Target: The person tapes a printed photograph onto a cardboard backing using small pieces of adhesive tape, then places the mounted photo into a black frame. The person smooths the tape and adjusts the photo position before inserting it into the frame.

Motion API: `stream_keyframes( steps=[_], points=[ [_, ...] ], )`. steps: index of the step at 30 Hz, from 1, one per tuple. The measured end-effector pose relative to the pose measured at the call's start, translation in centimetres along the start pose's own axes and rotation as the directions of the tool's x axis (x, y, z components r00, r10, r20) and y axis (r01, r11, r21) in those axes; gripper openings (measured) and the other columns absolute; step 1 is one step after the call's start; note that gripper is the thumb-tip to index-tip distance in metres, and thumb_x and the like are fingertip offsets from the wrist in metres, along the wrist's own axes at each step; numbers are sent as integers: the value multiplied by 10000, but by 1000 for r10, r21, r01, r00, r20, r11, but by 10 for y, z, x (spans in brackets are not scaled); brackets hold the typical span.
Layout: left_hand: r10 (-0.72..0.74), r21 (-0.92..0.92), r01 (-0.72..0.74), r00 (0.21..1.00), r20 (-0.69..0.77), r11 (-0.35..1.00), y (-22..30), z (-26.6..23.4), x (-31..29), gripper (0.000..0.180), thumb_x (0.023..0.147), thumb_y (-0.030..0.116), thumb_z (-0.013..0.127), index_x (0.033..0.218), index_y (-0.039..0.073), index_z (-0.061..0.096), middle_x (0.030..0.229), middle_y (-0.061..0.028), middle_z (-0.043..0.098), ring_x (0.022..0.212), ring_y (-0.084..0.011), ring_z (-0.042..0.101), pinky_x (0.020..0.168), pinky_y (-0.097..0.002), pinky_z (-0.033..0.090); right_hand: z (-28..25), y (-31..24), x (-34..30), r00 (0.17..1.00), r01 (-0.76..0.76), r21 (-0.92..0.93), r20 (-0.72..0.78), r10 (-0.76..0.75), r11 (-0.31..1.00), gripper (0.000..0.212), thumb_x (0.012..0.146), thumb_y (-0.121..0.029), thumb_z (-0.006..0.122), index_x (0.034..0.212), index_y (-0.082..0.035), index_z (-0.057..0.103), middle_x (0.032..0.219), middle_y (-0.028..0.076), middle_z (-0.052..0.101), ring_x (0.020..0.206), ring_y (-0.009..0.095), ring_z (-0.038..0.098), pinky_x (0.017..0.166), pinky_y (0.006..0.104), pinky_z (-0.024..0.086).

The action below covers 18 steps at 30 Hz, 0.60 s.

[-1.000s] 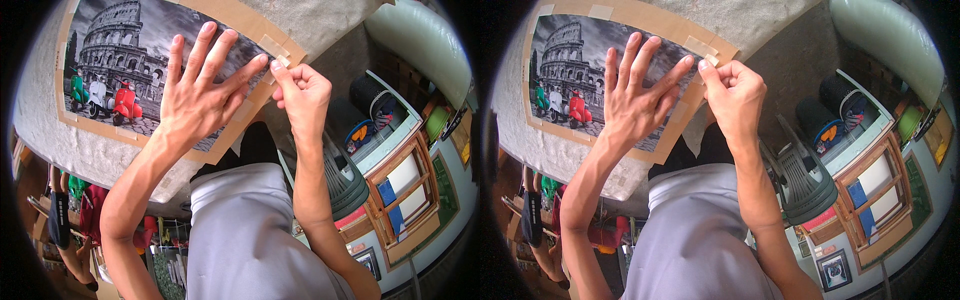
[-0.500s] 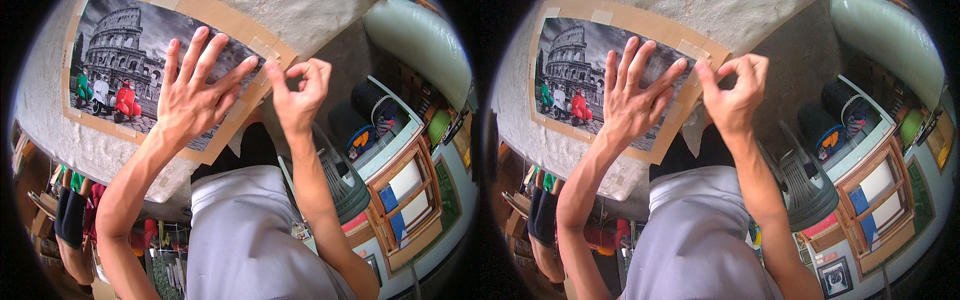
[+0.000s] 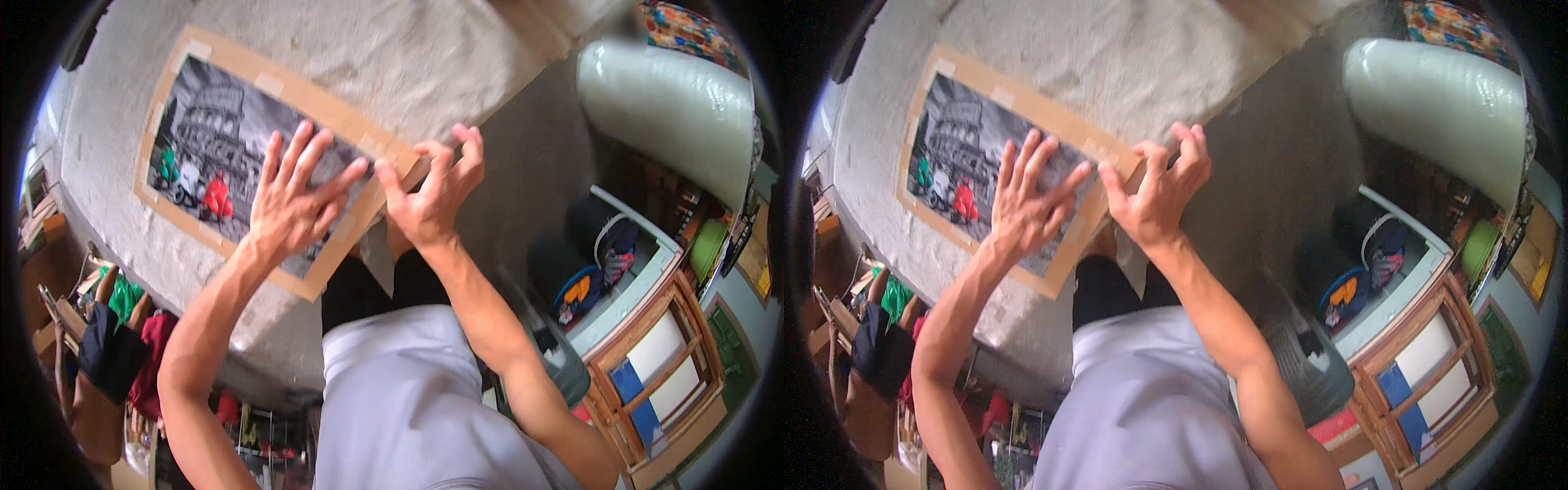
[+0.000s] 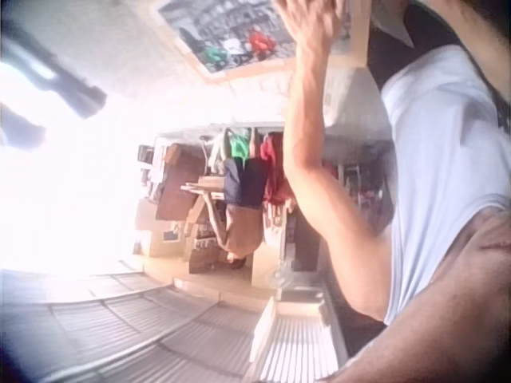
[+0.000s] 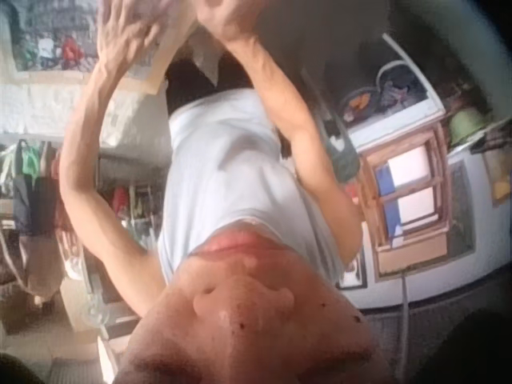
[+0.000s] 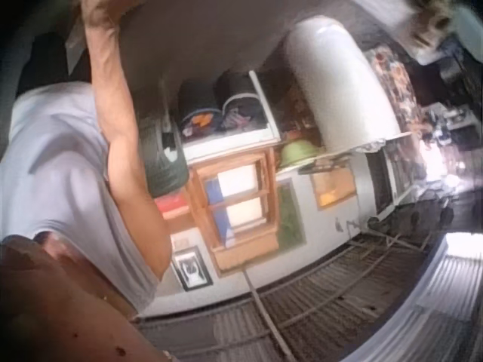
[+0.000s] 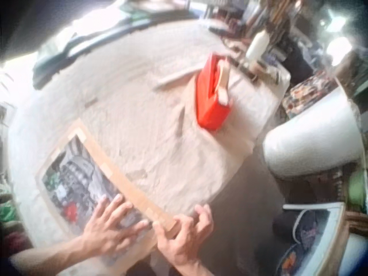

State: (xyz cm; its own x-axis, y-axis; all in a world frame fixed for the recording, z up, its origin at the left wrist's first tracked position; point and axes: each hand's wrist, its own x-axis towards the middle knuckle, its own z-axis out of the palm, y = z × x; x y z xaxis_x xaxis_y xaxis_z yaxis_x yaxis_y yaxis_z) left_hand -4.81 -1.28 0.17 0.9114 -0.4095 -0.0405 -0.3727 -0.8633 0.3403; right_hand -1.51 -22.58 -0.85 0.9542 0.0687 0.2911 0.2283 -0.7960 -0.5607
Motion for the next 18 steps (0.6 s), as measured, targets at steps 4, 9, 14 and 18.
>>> stream_keyframes(
  steps=[4,9,14,18],
  points=[
    [-5,17,5,1000,2,1000,1,0,0,523,908,367,604,1423,398,516,1575,-111,292,1500,-333,206,1222,-550,82,-1,27,51,995,90,-41,-47,-92,995,403,801,-330,768,1067,-96,575,1304,204,416,1289,431,366,1070,568,274],
    [-1,50,1,1000,2,999,4,3,0,493,895,347,574,1387,378,568,1579,-113,268,1507,-333,172,1236,-538,55,-7,48,229,930,-243,623,-69,361,744,426,899,-388,694,1111,-36,585,1270,173,496,1194,301,497,951,451,446],
    [-6,40,5,1000,13,999,0,1,-1,518,895,354,572,1411,384,539,1590,-111,259,1509,-328,166,1238,-530,57,-22,64,301,712,-703,621,614,342,348,459,913,-338,708,1250,-39,617,1276,128,559,1191,296,550,897,607,547],
    [-14,57,14,1000,-3,998,2,1,0,533,889,350,574,1417,404,524,1592,-106,277,1510,-308,175,1237,-526,85,-21,87,284,810,-583,807,569,146,92,425,926,-255,705,1257,-12,593,1287,189,551,1256,342,511,959,678,492]
  ],
)
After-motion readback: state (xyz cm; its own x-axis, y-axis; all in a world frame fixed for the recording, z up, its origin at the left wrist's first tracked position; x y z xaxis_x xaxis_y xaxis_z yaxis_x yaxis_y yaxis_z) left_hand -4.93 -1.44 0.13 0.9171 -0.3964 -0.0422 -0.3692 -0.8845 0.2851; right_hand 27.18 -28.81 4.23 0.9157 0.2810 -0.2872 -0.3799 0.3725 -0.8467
